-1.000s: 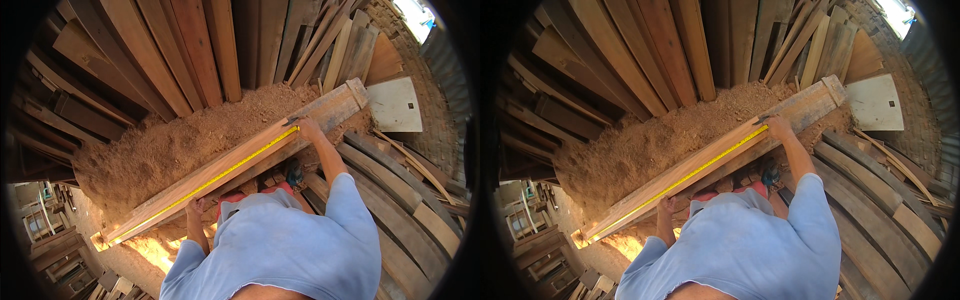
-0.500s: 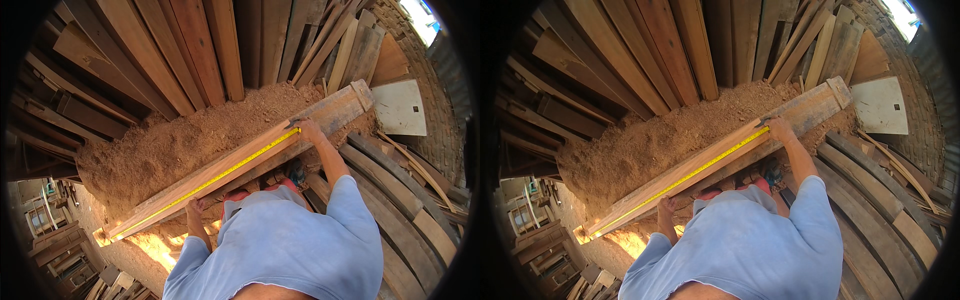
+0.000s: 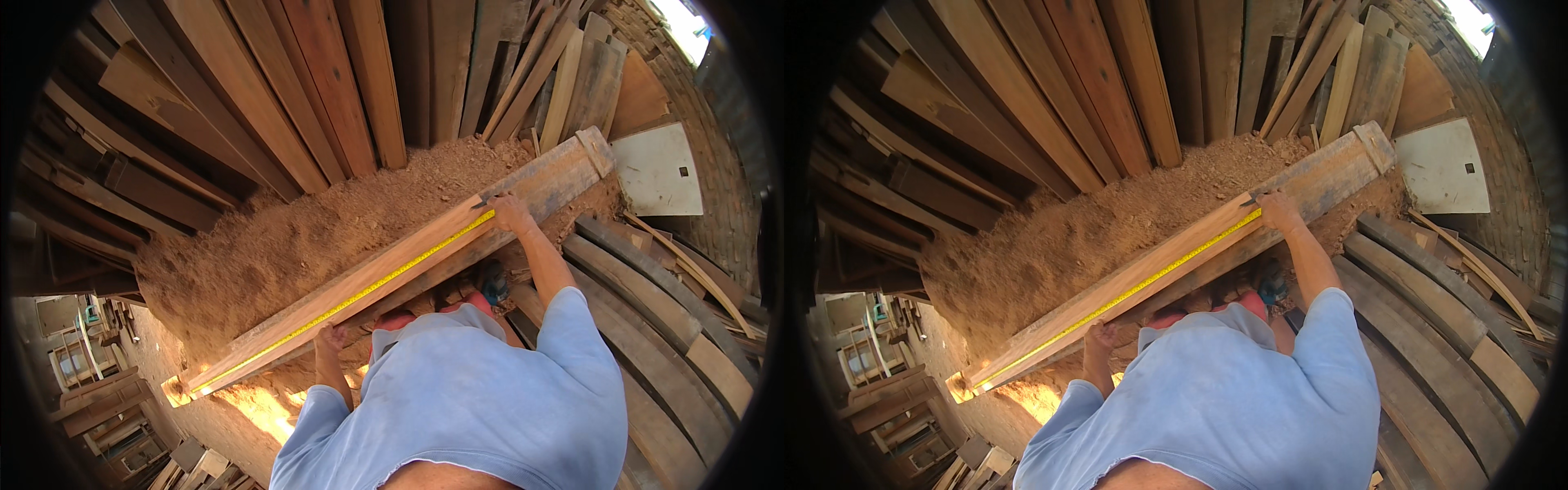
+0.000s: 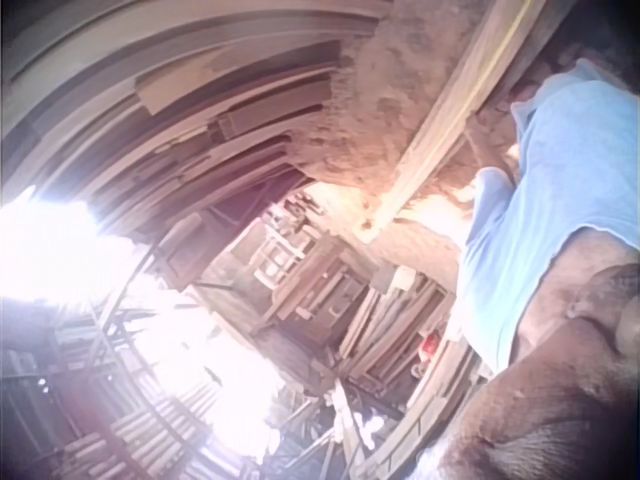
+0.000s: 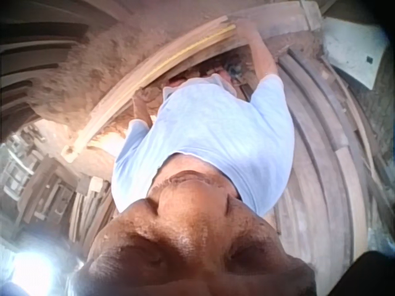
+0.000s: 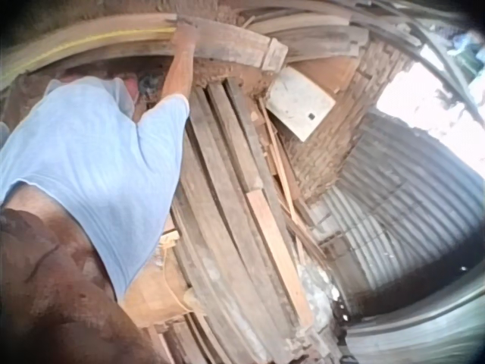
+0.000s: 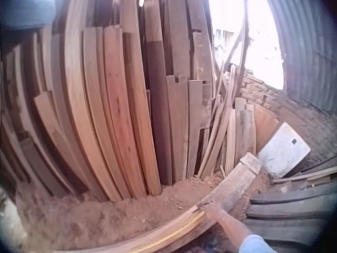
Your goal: The person uses a handheld electric router to smooth the edges of a long wooden plank. They measure the plank with a tape measure, flip it over to work on different sides, and move it around the sawdust-covered floor of the workshop.
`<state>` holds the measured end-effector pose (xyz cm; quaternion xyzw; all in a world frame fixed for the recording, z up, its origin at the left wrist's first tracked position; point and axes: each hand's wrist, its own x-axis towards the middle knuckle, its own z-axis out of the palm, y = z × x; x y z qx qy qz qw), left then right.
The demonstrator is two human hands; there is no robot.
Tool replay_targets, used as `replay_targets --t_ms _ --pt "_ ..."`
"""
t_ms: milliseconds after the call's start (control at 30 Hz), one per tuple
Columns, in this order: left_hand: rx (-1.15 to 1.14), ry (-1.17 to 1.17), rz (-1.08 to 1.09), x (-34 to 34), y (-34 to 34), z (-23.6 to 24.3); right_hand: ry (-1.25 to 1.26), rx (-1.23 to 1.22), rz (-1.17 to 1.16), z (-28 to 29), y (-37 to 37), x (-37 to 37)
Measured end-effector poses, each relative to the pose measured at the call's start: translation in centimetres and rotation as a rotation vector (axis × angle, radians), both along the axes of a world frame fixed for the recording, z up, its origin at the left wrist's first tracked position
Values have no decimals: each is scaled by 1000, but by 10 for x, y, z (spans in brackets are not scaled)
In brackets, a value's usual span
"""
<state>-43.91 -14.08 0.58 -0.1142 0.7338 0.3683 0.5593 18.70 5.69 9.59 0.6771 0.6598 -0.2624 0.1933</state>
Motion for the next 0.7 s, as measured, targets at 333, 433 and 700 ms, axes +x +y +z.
replay_targets --t_ms 333,433,700 --pt "325 25 761 -114 -47 60 462 -522 253 67 -82 -163" --pt "441 5 694 -213 -58 39 555 -547 240 28 -118 -221" --pt "702 13 413 -304 -9 8 554 -469 190 10 -146 -357"
